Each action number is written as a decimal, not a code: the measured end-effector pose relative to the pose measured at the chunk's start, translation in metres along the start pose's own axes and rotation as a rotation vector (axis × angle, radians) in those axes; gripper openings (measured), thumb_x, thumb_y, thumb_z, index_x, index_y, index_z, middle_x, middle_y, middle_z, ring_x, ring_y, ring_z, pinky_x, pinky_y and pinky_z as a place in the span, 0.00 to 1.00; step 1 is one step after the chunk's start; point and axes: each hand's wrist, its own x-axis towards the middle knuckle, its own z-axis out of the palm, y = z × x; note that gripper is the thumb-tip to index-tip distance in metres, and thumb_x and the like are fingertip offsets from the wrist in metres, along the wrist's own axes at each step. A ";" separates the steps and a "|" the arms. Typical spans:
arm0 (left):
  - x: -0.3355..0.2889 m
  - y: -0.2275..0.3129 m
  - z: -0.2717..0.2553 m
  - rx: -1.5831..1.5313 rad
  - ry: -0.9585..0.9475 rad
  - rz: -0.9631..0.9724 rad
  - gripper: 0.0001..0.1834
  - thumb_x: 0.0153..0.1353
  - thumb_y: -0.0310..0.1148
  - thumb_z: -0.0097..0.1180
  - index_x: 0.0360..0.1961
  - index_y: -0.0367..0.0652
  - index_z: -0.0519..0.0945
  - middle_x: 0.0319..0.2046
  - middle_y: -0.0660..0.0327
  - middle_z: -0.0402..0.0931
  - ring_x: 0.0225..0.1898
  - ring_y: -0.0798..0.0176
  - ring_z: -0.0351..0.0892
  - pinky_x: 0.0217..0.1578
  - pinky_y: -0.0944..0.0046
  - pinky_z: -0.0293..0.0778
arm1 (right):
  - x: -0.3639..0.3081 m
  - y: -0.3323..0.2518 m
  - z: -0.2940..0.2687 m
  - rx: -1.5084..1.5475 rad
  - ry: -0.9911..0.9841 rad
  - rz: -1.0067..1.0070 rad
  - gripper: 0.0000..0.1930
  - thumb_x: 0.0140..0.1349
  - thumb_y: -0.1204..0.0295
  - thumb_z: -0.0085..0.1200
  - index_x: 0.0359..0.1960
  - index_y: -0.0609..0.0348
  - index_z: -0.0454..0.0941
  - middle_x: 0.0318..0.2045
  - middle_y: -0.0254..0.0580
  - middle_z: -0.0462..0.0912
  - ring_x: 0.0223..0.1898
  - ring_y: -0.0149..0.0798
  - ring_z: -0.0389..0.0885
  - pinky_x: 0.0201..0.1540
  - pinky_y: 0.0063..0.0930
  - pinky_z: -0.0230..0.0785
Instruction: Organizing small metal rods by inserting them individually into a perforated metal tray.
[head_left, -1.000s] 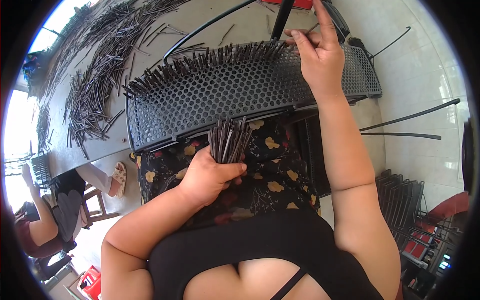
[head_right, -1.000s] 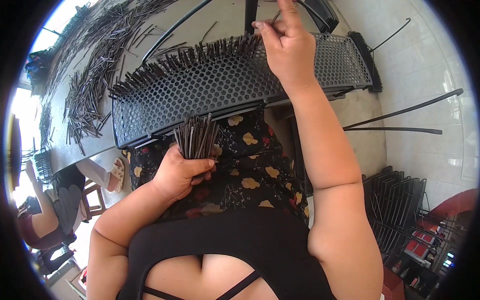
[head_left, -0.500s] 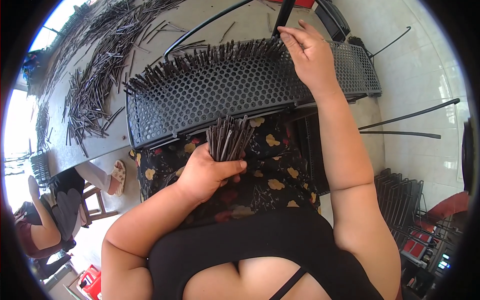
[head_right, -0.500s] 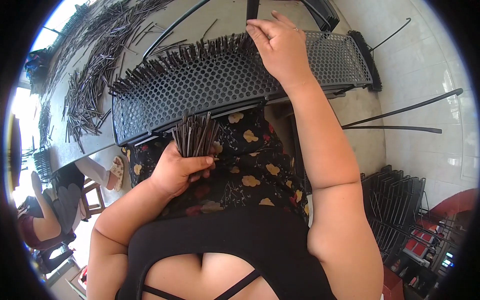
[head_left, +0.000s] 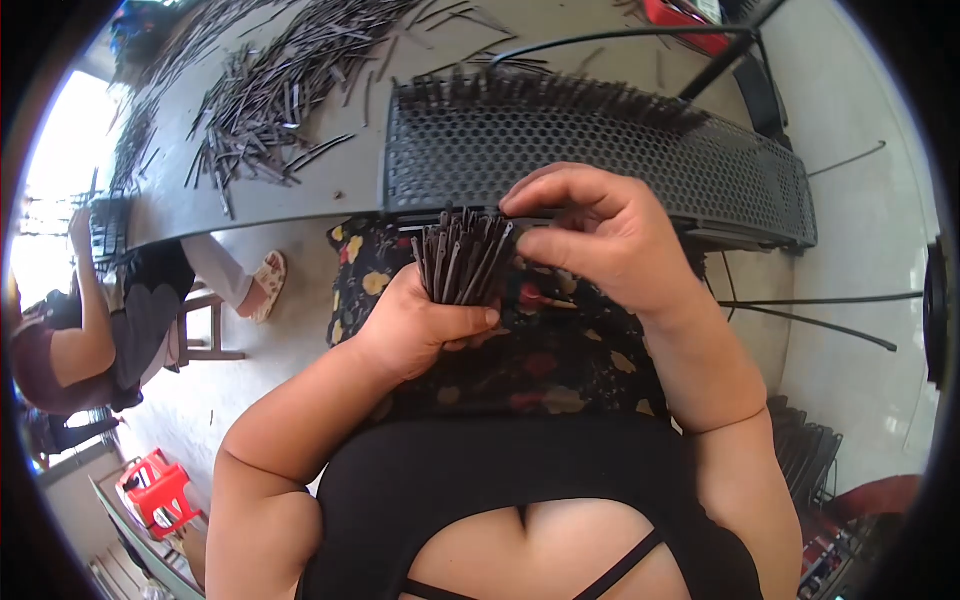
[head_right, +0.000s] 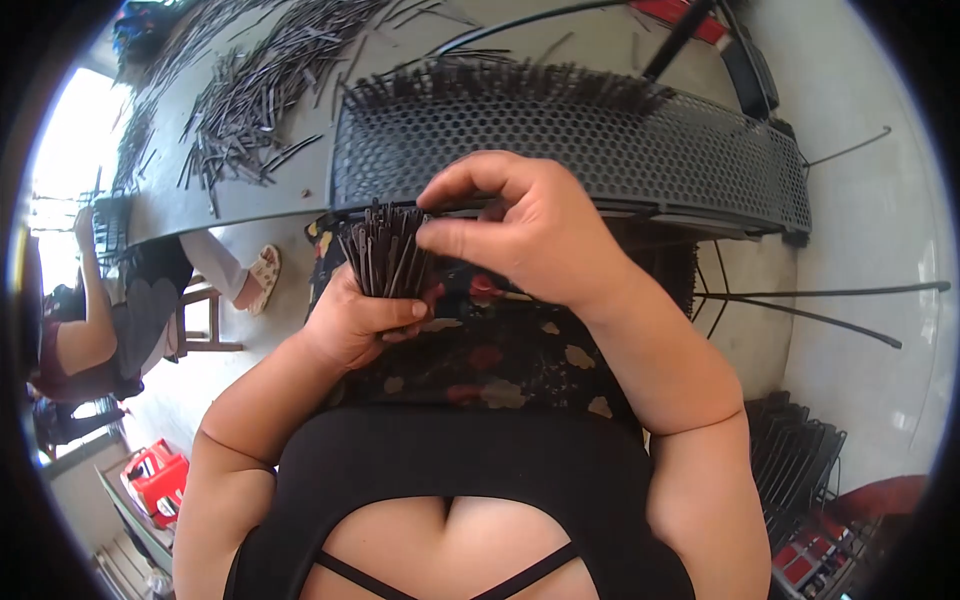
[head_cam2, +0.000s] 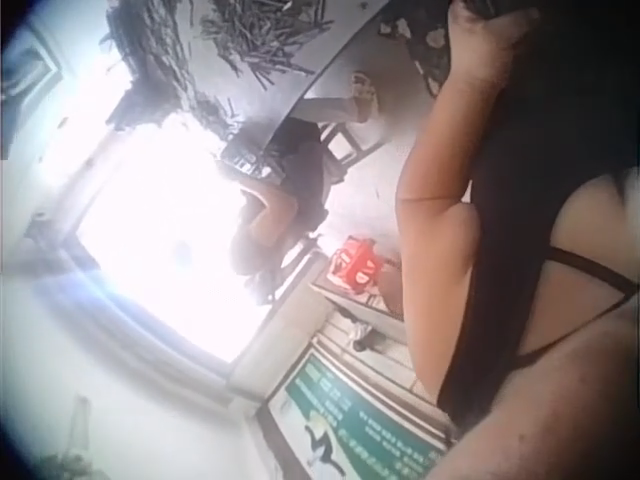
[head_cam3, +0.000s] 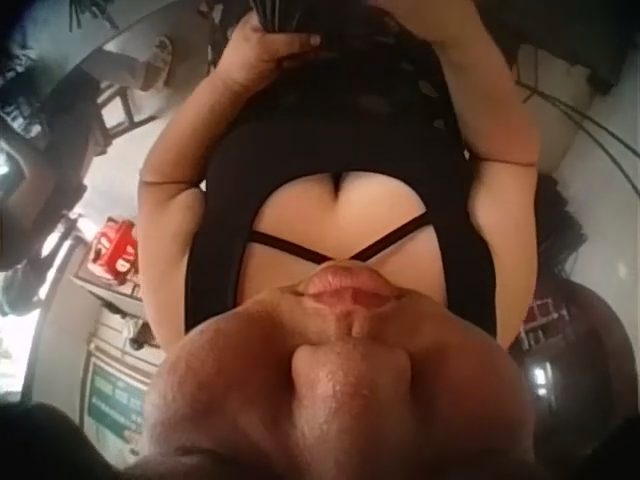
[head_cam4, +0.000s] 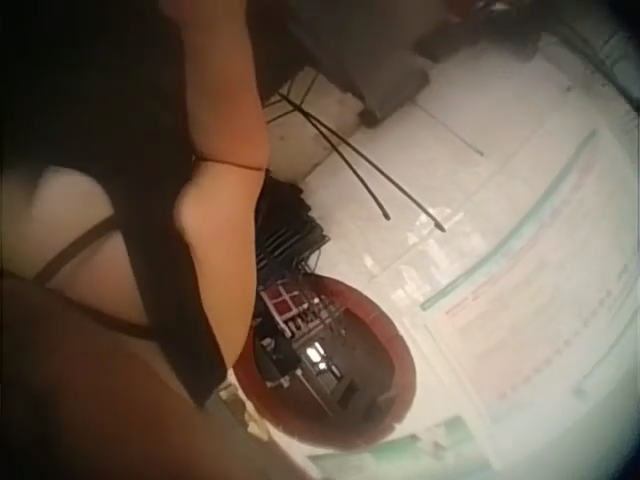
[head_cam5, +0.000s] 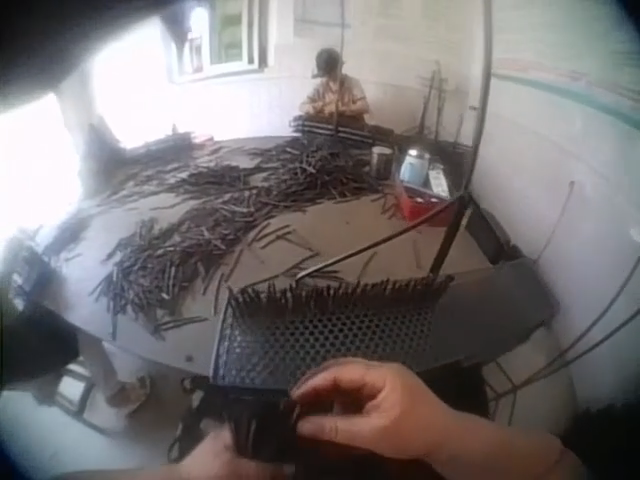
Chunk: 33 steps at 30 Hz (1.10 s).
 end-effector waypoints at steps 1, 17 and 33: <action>-0.005 0.000 -0.003 -0.007 0.015 0.010 0.15 0.53 0.19 0.63 0.43 0.38 0.80 0.30 0.63 0.79 0.25 0.70 0.75 0.23 0.73 0.68 | 0.004 -0.002 0.011 -0.168 0.010 -0.065 0.11 0.53 0.74 0.67 0.38 0.63 0.83 0.34 0.32 0.82 0.26 0.20 0.74 0.28 0.14 0.66; -0.037 0.018 -0.042 -0.083 0.167 0.176 0.15 0.52 0.20 0.65 0.41 0.38 0.77 0.28 0.63 0.76 0.24 0.71 0.73 0.19 0.74 0.62 | 0.072 -0.008 0.067 0.002 0.055 -0.024 0.06 0.57 0.75 0.63 0.33 0.64 0.80 0.29 0.35 0.84 0.30 0.25 0.80 0.33 0.18 0.72; -0.032 0.018 -0.044 -0.106 0.262 0.157 0.14 0.57 0.24 0.60 0.45 0.39 0.75 0.36 0.57 0.81 0.26 0.67 0.76 0.18 0.72 0.65 | 0.131 0.006 0.043 -0.872 0.434 -0.819 0.04 0.52 0.76 0.63 0.31 0.57 0.82 0.29 0.35 0.85 0.33 0.42 0.82 0.39 0.32 0.73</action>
